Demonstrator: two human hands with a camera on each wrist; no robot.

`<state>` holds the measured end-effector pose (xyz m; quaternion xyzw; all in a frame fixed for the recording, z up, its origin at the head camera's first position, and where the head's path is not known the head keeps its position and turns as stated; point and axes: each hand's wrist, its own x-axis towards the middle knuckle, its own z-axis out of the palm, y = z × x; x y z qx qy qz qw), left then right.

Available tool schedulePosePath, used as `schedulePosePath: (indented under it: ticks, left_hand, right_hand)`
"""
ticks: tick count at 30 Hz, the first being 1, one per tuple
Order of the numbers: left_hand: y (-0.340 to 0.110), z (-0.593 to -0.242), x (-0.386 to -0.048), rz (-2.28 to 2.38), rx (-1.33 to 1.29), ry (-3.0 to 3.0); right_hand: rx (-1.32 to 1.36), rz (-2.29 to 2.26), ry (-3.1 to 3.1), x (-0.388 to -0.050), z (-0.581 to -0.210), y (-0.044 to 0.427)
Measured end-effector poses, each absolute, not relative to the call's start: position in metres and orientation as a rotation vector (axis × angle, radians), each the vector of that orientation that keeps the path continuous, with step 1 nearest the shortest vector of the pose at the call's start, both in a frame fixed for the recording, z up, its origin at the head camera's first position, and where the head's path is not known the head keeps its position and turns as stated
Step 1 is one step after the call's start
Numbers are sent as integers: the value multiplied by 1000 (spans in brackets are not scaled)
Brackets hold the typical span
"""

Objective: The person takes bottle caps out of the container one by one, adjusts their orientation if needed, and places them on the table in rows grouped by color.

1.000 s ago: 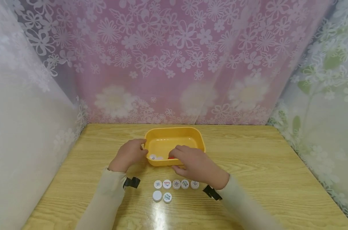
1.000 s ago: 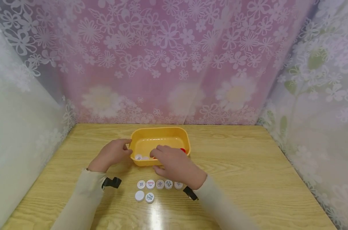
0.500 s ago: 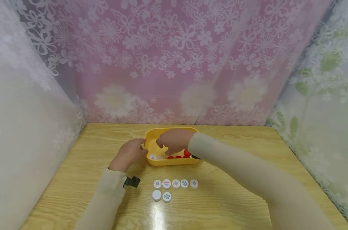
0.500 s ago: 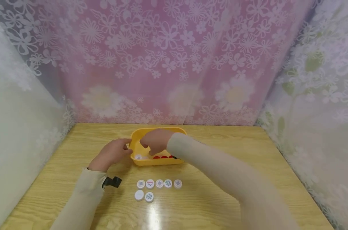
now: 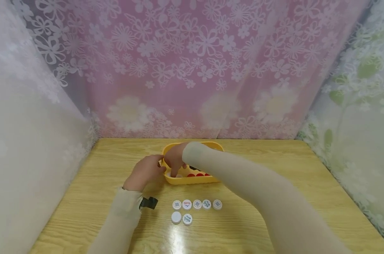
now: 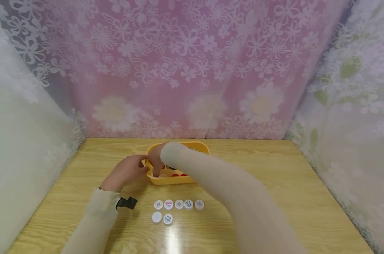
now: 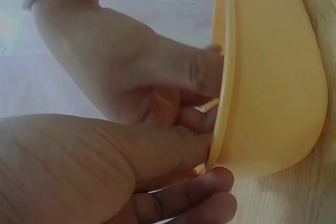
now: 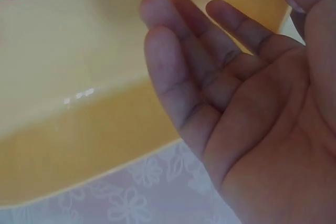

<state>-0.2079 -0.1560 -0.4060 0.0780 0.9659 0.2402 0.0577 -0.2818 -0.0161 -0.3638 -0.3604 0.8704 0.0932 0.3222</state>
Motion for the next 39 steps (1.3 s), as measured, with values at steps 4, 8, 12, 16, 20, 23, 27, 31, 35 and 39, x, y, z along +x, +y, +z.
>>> schedulePosePath:
  ticks: [4,8,12,16,20,23,27,31,35,39]
  left_hand:
    - [-156,-408,-210,741,246,2939]
    - [-156,-410,-210,753,237,2934]
    - [-155,-411,-208,760,222,2931]
    - [-155,-412,-206,749,228,2937]
    - [-155,-412,-206,748,243,2947]
    - [-155,-411,-208,747,241,2956]
    - [-155,-410,-209,725,226,2955]
    - [-153,-407,-208,713,213,2951]
    - [-153,-406,-207,704,199,2944]
    - [-154,-405,-207,694,188,2929]
  right_hand:
    - [-959,274,2271,-287,-379,-22]
    - [-967,332,2287,-300,-410,-28]
    - [-1003,345,2312,-307,-431,-31]
    - [-963,404,2356,-306,-437,-34]
    - [-920,483,2366,-307,-441,-38]
    - [-910,503,2382,-309,-443,-41]
    - [-966,584,2400,-310,-446,-41]
    - [-1015,611,2440,-307,-441,-34]
    - [-982,474,2536,-301,-418,-20]
    - [-1062,271,2626,-300,-387,2]
